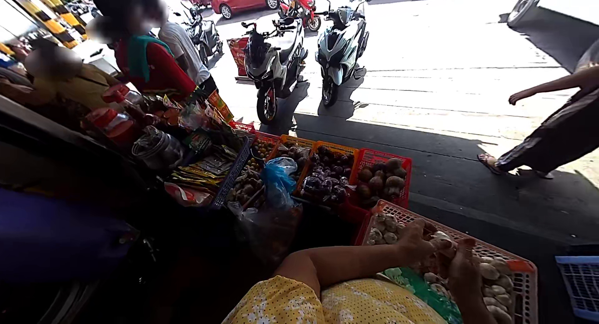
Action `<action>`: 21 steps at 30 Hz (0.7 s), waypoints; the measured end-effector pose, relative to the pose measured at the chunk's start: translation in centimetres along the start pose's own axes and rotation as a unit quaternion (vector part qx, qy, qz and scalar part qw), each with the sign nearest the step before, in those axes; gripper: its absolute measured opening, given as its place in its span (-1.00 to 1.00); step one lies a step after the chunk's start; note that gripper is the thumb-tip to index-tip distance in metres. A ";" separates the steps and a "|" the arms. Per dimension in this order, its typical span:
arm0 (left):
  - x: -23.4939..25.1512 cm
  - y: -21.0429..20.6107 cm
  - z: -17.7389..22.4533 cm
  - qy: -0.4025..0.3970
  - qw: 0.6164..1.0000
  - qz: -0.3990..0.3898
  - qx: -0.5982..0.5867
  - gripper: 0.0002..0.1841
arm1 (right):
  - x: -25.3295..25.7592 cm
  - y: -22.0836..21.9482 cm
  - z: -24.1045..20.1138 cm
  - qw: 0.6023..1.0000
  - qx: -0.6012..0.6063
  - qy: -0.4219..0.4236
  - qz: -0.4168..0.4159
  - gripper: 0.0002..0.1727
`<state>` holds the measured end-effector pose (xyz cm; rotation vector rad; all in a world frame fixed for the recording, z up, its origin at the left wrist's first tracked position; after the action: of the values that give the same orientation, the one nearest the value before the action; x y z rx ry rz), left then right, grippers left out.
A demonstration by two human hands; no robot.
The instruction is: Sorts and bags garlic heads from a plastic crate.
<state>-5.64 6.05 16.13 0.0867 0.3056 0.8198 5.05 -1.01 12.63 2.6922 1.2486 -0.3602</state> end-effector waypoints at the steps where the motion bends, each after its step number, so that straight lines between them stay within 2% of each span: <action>1: 0.0 0.2 -0.4 0.022 1.000 0.007 -0.018 -0.56 | -0.4 -0.8 -0.3 1.000 0.010 0.001 -0.016 -0.28; 4: 0.0 -0.2 -1.8 0.090 0.992 0.012 -0.093 -0.64 | -1.1 -2.0 -1.3 0.994 -0.073 0.065 -0.041 -0.36; 6: 0.1 -0.6 -2.3 0.109 0.978 0.013 -0.175 -0.60 | -1.3 -2.0 -2.0 0.982 -0.145 0.117 -0.033 -0.35; 9: 0.1 -0.7 -2.4 0.122 0.964 0.013 -0.238 -0.63 | -1.9 -2.2 -3.1 0.953 -0.240 0.181 -0.036 -0.30; 13: 0.7 -0.7 -3.5 0.160 0.939 0.002 -0.305 -0.72 | -1.7 -2.7 -3.7 0.922 -0.285 0.243 -0.096 -0.33; 15: 0.7 -0.3 -3.8 0.180 0.924 0.001 -0.339 -0.75 | -1.2 -2.8 -3.3 0.934 -0.249 0.211 -0.145 -0.41; 18: 1.1 0.3 -3.6 0.163 0.920 0.008 -0.356 -0.80 | 0.0 -2.5 -0.1 0.971 -0.111 0.062 -0.200 -0.63; 21: 1.5 0.9 -1.6 0.081 0.961 -0.035 -0.264 -0.79 | 0.6 -0.9 2.9 0.981 0.040 -0.075 -0.175 -0.70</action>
<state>-5.77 7.66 14.47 -0.4906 0.2338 0.8161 4.30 -0.66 9.66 2.4446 1.6915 -0.6548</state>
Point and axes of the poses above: each hand's wrist, its own x-axis towards the middle knuckle, its own y-axis out of the back of the hand, z = x × y, the point moved 10 cm from there along x, towards the middle knuckle, and after that the axes turned 9 degrees about x, right-handed, at the moved point
